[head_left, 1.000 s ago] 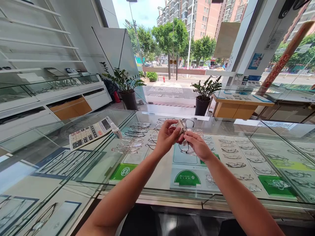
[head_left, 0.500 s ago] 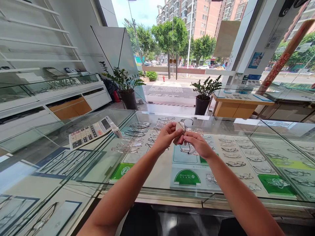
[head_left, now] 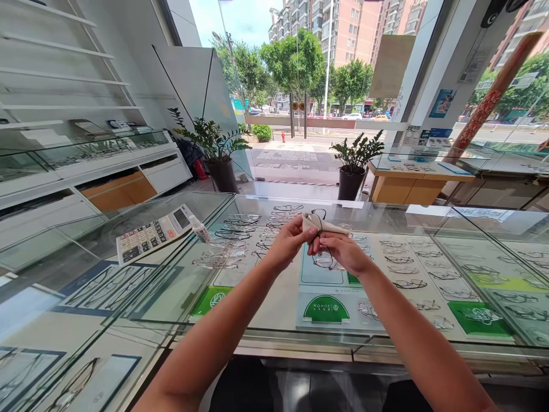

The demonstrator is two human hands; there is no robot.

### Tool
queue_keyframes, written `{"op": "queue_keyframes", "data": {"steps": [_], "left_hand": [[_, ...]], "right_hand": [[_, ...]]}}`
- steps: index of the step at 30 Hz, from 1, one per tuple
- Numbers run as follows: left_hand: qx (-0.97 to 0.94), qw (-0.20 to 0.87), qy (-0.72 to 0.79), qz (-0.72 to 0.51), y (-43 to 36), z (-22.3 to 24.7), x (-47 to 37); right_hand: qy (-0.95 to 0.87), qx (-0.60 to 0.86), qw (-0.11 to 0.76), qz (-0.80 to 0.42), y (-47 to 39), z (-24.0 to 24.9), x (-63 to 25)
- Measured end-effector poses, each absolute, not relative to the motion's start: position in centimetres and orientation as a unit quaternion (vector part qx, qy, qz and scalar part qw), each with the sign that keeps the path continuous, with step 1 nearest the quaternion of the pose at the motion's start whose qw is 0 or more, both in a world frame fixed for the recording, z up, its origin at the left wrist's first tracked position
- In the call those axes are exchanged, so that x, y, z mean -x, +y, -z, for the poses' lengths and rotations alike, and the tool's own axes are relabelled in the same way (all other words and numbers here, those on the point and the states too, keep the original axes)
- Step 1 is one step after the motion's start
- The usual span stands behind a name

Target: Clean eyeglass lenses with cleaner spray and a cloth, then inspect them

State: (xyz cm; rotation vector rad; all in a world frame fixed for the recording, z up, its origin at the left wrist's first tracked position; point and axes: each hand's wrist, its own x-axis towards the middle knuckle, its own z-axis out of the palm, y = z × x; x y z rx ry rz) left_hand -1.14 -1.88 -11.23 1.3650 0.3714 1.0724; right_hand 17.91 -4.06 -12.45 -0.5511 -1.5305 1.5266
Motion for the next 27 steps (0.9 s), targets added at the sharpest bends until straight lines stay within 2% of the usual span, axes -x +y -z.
{"op": "queue_keyframes", "data": {"steps": [4,9,14,17,27], "left_hand": [[-0.579,0.64,0.165,-0.477,-2.3,11.0,0.8],[-0.595,0.599,0.161,-0.512,-2.0,10.4,-0.2],[-0.646,0.602,0.153,-0.443,-0.4,8.8,-0.6],[-0.66,0.604,0.14,-0.424,0.2,8.6,-0.8],[-0.619,0.593,0.152,-0.493,-0.6,10.5,-0.7]], "right_hand": [[-0.608,0.22,0.447,-0.619,-4.0,12.4,-17.7],[-0.585,0.219,0.48,-0.616,-3.6,11.9,-17.9],[-0.571,0.215,0.501,-0.613,-3.2,11.7,-18.5],[-0.571,0.226,0.501,-0.609,-3.0,11.8,-18.8],[-0.622,0.25,0.45,-0.59,-3.1,12.5,-18.8]]}}
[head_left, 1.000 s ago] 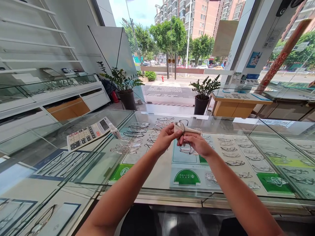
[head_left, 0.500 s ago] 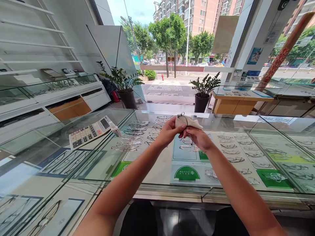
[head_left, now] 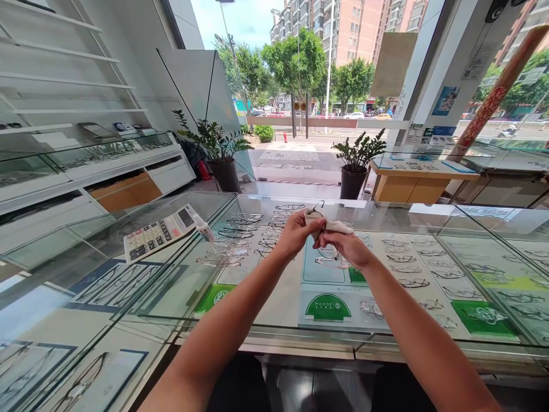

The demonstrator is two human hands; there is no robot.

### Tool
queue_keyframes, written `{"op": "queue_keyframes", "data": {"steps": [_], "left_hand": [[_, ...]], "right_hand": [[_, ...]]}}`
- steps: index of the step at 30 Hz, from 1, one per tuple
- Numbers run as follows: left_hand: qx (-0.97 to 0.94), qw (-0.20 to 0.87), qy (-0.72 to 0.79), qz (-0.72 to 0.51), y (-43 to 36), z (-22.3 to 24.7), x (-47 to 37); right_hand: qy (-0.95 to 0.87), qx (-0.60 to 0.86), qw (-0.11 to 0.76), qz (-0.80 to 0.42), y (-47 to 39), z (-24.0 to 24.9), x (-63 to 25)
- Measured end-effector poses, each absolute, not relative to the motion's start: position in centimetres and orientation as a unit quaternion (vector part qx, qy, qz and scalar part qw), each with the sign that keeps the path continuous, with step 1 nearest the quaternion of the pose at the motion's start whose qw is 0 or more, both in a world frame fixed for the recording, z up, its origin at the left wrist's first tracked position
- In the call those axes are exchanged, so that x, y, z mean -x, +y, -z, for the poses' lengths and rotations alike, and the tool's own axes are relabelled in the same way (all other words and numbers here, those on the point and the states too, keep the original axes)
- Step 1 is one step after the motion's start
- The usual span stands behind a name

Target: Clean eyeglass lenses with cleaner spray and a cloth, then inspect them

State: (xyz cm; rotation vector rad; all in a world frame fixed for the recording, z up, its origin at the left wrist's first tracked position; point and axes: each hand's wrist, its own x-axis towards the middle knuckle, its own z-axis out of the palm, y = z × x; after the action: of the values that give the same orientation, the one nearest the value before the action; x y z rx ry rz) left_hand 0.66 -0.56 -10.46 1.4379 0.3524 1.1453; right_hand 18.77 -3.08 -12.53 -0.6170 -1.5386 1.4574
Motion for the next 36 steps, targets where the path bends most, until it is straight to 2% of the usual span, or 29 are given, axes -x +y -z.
{"op": "queue_keyframes", "data": {"steps": [8,12,19,28,36], "left_hand": [[-0.635,0.573,0.155,-0.495,0.0,11.0,-0.5],[-0.657,0.565,0.154,-0.474,1.1,11.1,0.6],[-0.659,0.608,0.137,-0.422,1.3,10.9,1.7],[-0.642,0.616,0.132,-0.436,0.0,10.4,0.7],[-0.621,0.565,0.192,-0.509,-0.6,10.8,-0.3]], "right_hand": [[-0.625,0.276,0.444,-0.58,-3.0,12.4,-19.1],[-0.616,0.275,0.469,-0.571,-2.9,11.9,-19.3],[-0.574,0.299,0.495,-0.579,-3.0,11.6,-19.3],[-0.537,0.272,0.5,-0.623,-3.3,12.1,-18.1],[-0.582,0.24,0.472,-0.617,-3.8,12.5,-17.3]]}}
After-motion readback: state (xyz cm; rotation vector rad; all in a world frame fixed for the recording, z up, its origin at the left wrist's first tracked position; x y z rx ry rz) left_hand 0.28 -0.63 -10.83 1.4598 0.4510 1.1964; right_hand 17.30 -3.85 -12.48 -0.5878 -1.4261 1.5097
